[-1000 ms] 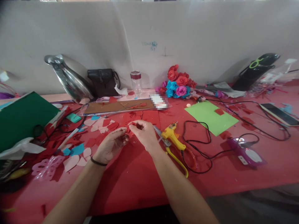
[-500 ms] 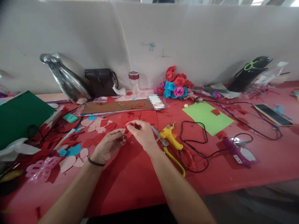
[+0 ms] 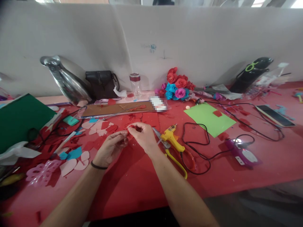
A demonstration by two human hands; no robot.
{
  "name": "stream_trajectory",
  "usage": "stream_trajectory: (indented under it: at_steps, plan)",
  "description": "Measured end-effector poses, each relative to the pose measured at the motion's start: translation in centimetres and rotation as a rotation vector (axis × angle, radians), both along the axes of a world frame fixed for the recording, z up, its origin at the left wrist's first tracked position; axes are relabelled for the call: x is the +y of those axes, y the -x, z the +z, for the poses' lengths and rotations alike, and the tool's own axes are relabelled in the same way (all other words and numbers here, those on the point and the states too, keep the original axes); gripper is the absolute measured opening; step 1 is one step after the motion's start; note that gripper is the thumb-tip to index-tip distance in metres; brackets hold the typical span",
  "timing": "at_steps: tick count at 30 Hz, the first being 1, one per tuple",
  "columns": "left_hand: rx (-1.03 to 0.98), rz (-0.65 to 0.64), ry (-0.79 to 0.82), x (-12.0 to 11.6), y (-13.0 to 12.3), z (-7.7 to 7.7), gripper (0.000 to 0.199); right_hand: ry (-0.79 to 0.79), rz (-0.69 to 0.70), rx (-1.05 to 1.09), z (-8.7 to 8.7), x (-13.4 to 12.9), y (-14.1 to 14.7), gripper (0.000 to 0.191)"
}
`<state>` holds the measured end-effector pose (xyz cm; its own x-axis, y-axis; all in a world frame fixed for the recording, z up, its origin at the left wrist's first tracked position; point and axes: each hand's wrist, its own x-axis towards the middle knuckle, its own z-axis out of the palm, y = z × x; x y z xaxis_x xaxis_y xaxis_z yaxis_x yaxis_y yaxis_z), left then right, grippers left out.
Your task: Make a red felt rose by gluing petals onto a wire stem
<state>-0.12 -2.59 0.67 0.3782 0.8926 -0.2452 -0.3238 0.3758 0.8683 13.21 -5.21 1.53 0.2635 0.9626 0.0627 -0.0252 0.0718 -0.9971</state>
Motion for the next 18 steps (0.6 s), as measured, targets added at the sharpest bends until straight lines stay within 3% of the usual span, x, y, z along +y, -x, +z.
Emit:
stream_trajectory:
  at_steps: [11,18]
  plan:
    - [-0.032,0.03,0.016,-0.06,-0.27,0.05,0.013,-0.016,-0.01,0.025,-0.28,0.23,0.12,0.017]
    - [-0.209,0.189,0.064,0.61,-0.09,-0.55,0.012,-0.028,-0.144,-0.003,-0.44,-0.06,0.77,0.021]
